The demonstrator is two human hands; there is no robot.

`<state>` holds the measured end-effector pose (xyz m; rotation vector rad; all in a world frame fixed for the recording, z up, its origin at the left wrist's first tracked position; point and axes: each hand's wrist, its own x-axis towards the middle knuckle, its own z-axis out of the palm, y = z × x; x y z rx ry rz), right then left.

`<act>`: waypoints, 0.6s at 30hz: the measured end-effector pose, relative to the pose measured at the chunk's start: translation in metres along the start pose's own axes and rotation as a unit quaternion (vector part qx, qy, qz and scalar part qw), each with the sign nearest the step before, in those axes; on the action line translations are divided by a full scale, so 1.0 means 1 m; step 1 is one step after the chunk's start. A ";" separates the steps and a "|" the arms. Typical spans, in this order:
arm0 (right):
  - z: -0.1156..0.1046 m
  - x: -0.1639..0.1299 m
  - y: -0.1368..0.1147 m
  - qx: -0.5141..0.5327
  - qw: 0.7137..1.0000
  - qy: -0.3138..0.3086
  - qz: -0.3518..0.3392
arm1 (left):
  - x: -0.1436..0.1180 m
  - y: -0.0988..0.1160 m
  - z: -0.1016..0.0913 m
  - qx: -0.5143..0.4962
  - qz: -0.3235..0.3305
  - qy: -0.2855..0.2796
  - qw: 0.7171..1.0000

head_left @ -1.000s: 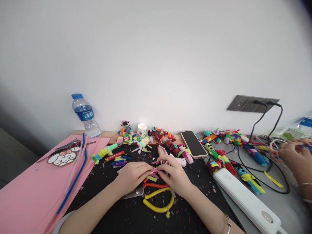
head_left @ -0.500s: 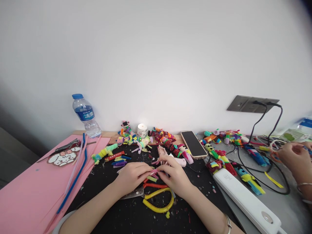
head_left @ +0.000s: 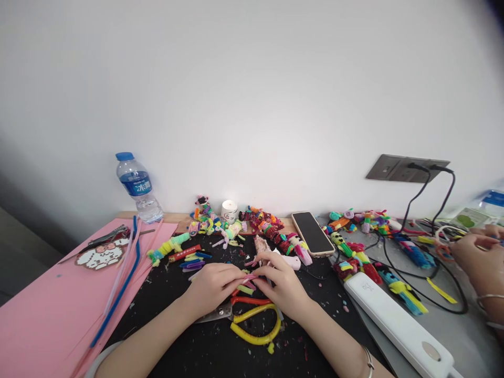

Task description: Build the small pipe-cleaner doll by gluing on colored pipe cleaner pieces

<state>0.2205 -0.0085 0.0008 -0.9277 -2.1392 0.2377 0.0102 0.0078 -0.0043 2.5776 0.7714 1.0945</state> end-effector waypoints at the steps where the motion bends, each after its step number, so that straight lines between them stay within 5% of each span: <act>1: 0.000 0.000 0.000 0.000 1.000 0.000 0.000 | 0.000 0.000 0.000 0.000 0.000 0.000 1.000; 18: 0.000 -0.001 -0.001 0.016 1.000 -0.006 0.015 | -0.002 -0.002 0.003 0.007 -0.004 0.003 1.000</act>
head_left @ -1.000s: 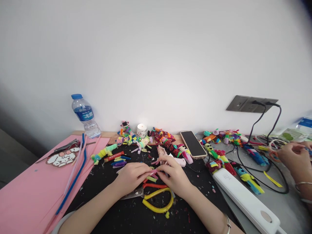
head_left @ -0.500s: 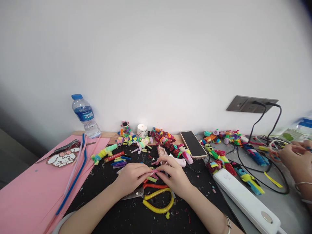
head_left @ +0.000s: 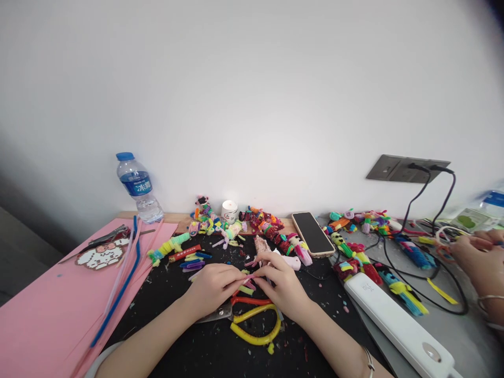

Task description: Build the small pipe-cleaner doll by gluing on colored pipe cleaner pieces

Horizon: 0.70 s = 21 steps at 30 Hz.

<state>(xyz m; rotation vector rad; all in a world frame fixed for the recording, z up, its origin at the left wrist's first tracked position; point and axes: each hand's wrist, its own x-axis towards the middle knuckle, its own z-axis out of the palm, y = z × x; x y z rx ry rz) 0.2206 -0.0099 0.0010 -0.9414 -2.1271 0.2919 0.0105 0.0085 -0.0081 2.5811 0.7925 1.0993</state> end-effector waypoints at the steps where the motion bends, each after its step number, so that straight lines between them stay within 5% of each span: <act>1: 0.000 0.000 0.000 0.001 1.000 0.000 0.001 | 0.000 0.000 0.000 0.000 -0.001 0.001 1.000; 21: -0.002 0.001 0.001 0.005 1.000 0.003 0.013 | 0.001 0.002 -0.002 -0.023 -0.026 0.004 0.999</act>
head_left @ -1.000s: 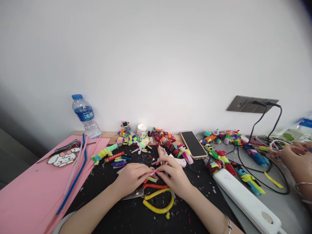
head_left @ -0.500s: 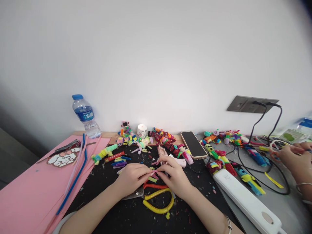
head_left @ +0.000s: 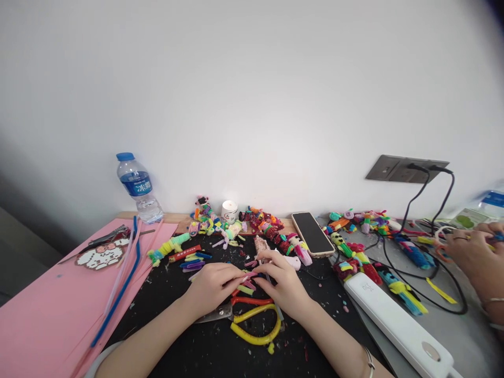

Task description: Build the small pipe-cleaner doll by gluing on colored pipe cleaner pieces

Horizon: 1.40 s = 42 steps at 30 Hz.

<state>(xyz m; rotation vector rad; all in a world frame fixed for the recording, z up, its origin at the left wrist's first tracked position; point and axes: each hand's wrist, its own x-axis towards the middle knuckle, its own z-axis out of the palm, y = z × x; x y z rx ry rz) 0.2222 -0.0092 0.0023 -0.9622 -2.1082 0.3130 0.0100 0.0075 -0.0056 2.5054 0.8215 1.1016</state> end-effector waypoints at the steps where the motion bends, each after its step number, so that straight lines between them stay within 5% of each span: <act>1: 0.000 0.000 0.000 -0.001 1.000 0.000 -0.001 | 0.000 0.000 0.000 -0.001 -0.001 0.000 1.000; 42: 0.001 0.001 0.001 -0.004 1.000 0.016 -0.005 | 0.001 0.002 -0.001 -0.019 -0.029 -0.012 0.999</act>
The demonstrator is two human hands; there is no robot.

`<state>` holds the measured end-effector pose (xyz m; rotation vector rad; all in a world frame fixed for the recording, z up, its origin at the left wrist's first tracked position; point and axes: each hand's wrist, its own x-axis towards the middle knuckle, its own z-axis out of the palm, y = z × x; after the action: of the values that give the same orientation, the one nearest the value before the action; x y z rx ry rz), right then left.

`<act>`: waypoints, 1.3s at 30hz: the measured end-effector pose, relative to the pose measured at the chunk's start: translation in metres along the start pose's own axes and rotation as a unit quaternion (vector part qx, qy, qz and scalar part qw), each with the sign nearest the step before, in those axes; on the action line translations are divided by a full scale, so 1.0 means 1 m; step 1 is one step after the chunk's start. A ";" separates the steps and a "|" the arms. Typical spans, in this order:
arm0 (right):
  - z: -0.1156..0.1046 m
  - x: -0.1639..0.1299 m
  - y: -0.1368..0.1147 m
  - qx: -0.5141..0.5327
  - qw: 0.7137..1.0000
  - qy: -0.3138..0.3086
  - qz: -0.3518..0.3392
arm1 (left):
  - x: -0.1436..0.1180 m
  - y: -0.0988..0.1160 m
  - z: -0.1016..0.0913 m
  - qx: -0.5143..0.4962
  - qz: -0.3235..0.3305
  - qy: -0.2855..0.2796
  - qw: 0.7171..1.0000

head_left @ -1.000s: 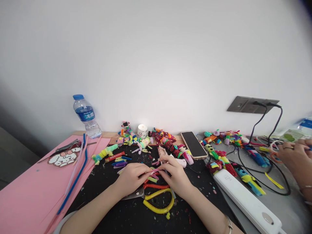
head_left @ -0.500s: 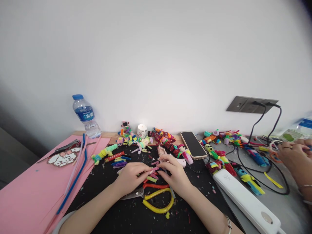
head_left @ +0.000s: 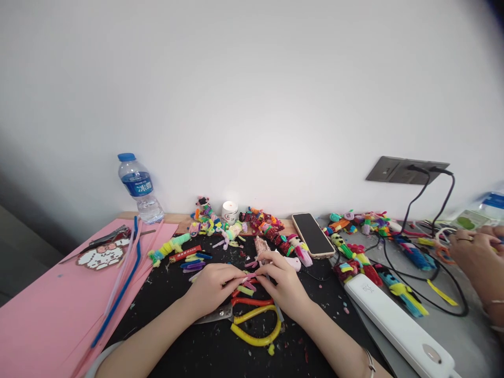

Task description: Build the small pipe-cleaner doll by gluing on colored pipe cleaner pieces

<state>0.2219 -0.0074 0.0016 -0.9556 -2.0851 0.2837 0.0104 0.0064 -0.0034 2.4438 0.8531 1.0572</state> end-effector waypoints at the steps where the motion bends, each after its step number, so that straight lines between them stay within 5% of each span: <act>1: 0.000 0.000 0.000 0.001 1.000 0.000 0.001 | 0.000 0.000 0.000 0.002 0.001 -0.001 1.000; 29: -0.001 -0.001 -0.002 -0.003 1.000 -0.016 -0.014 | 0.001 0.002 -0.005 -0.033 -0.032 -0.047 0.998; 39: 0.001 -0.001 -0.003 -0.002 0.999 -0.033 -0.005 | -0.001 0.000 -0.001 -0.004 0.012 -0.052 0.999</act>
<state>0.2198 -0.0104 0.0022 -0.9497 -2.1508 0.3087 0.0087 0.0063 -0.0031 2.4837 0.7867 0.9300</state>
